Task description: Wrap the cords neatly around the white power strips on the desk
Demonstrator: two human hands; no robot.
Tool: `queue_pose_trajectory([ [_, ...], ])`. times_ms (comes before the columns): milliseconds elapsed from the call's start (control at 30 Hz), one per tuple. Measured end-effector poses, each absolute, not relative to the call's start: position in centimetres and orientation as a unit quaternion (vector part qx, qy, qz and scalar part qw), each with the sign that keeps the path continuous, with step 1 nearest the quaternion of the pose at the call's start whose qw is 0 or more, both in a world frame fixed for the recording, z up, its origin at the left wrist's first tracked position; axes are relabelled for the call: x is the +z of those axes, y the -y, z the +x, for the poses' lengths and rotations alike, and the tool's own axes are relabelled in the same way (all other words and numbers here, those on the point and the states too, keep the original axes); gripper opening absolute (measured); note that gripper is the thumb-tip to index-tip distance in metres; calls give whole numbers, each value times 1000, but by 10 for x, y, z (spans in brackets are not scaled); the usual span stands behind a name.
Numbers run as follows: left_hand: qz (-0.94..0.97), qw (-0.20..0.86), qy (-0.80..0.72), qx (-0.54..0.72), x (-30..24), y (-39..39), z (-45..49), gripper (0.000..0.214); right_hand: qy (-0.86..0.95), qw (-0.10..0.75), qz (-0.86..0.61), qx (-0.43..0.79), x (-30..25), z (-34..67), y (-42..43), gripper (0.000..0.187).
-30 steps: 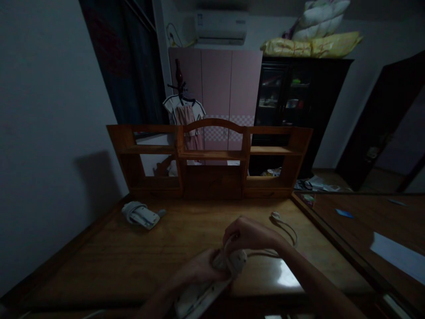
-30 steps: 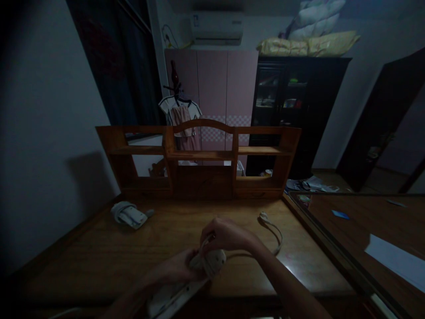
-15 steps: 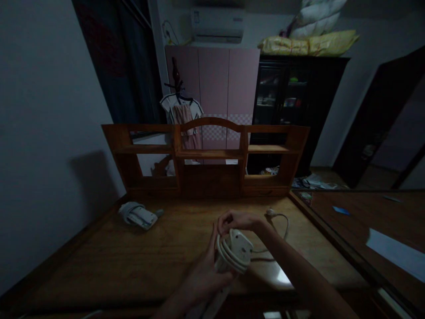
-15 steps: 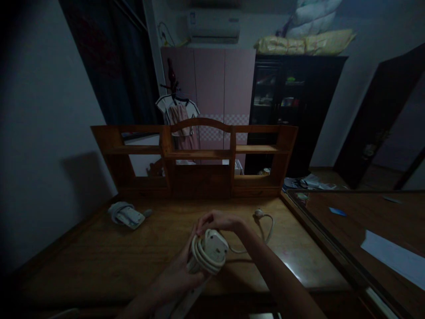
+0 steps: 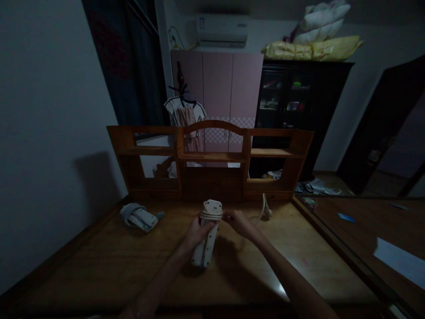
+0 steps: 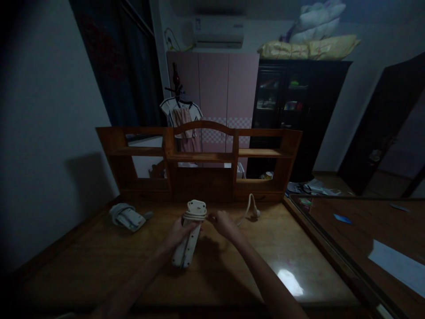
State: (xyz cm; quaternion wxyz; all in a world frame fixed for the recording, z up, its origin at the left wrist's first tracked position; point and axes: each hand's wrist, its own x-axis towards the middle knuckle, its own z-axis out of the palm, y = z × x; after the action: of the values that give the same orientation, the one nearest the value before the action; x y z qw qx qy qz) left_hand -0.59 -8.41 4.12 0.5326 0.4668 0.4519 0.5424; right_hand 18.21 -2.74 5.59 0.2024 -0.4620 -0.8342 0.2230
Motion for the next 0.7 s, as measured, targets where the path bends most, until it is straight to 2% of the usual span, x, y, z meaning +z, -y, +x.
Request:
queue_pose_trajectory([
  [100,453,553,-440,544,28,59,-6,50,834,200,-504,106,58,184,29,39],
  [233,427,579,-441,536,14,25,-2,49,838,183,-514,10,51,179,34,45],
  [367,425,599,-453,505,1,1,-3,48,839,144,-516,-90,35,175,28,41],
  [533,448,588,-474,477,-10,-5,-5,47,862,94,-478,-142,21,181,14,48],
  [700,491,531,-474,503,-5,0,-2,53,864,50,-476,-155,24,189,10,52],
])
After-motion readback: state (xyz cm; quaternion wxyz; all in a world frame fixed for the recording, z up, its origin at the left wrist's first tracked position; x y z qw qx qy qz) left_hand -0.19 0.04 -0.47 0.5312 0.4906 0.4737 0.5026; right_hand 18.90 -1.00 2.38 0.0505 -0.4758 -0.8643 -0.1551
